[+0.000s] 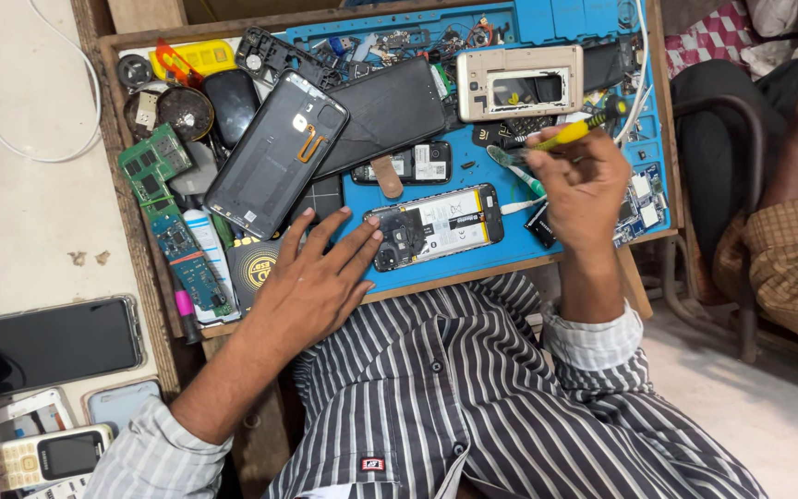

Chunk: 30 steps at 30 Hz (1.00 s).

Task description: The person disassembles a smartphone, removes the back cover, and uses a screwdriver to remove screws from the motherboard. They then connect a charging cable to test the device and continue to manipulate internal components.

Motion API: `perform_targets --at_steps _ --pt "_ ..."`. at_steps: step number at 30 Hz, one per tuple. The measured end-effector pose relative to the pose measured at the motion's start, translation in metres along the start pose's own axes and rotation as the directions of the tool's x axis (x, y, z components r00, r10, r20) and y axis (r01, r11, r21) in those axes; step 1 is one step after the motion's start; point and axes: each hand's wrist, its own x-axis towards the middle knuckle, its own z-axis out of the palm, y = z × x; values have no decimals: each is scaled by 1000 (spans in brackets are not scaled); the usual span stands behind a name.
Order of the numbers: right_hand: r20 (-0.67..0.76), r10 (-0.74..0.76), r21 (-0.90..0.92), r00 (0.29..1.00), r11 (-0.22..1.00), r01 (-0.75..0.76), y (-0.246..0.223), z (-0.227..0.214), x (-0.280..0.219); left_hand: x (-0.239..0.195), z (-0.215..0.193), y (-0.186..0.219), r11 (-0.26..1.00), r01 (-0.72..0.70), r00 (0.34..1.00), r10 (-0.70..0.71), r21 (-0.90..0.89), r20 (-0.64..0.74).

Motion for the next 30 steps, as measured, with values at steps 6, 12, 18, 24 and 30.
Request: perform_targets --at_steps 6,12,18,24,30 --pt "19 73 -85 997 994 -72 4 15 3 -2 3 -1 1000 -3 1000 3 -4 0" --pt "45 17 -164 999 986 -9 7 18 1 -3 6 -2 1000 1 1000 -1 -11 6" --pt "62 -11 -261 998 965 27 6 26 2 -3 10 -2 1000 2 1000 -1 -20 14" --pt "-51 -7 -145 999 989 0 5 17 3 -3 8 -3 998 3 1000 -3 -63 -11" --pt "-23 15 77 1000 997 -13 -3 16 -10 2 -5 -2 977 -13 994 -12 -213 -113"
